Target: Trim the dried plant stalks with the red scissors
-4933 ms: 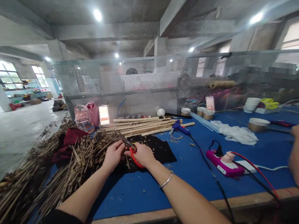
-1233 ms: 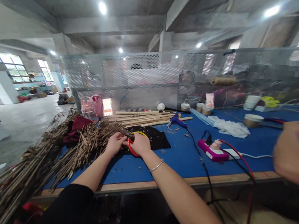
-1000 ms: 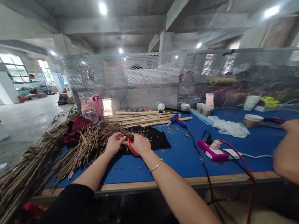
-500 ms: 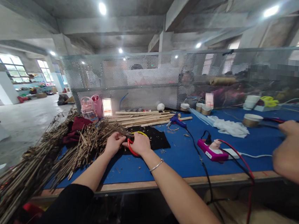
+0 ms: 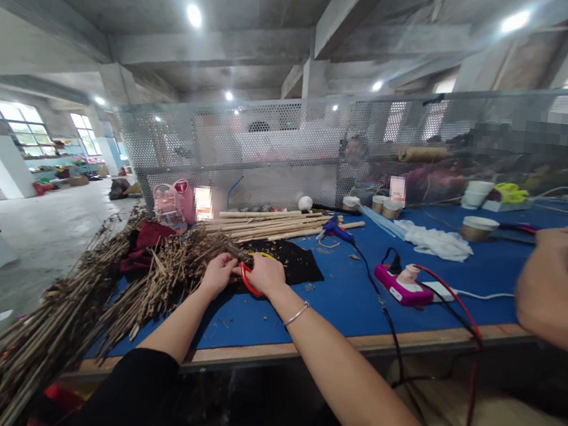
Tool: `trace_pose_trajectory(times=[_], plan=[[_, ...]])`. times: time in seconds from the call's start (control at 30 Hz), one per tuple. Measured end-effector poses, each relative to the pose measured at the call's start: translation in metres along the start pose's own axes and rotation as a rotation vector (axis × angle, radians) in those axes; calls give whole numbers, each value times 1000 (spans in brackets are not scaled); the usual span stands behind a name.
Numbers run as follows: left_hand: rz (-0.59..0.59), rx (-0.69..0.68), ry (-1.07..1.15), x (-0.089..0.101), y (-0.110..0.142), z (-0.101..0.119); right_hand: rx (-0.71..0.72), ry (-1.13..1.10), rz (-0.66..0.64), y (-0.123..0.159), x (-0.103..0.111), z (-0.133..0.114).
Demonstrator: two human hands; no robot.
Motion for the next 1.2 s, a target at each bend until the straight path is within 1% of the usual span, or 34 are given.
trace_pose_trajectory(times=[0.23,0.47,0.63,0.8,0.87,0.93,1.03,1.07,1.13,1.2], plan=[[13,7,-35,2,2,1,29,15,-17,-3,-2,4],[95,4,-73,10,3,4,27,-1,16,-1,-1,3],[75,-48,-135,9,3,7,40,-12,40,0,2,1],[68,-87,-162,8,4,8,13,-36,-6,0,-1,2],[80,-88,-156,9,3,8,8,-41,-2,0,0,2],[125,-78,-161,14,1,6,9,-50,19,0,3,2],[249,-87,-207,28,-2,5,-12,-63,35,-1,5,5],[291,-116,-232,32,-2,8,-17,-69,34,-1,6,6],[359,-217,-302,39,-1,18,-17,-81,33,-1,5,7],[401,-329,-384,42,4,30,-4,-91,36,-2,5,7]])
Point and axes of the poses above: each hand's wrist, its own y-axis away from the middle knuckle, its own x-axis out of the back of the hand, z = x × y, the point moved 8 cm from there along -y, towards the middle knuckle, and after that the axes turned 5 degrees about -y, right-handed, at the moved point
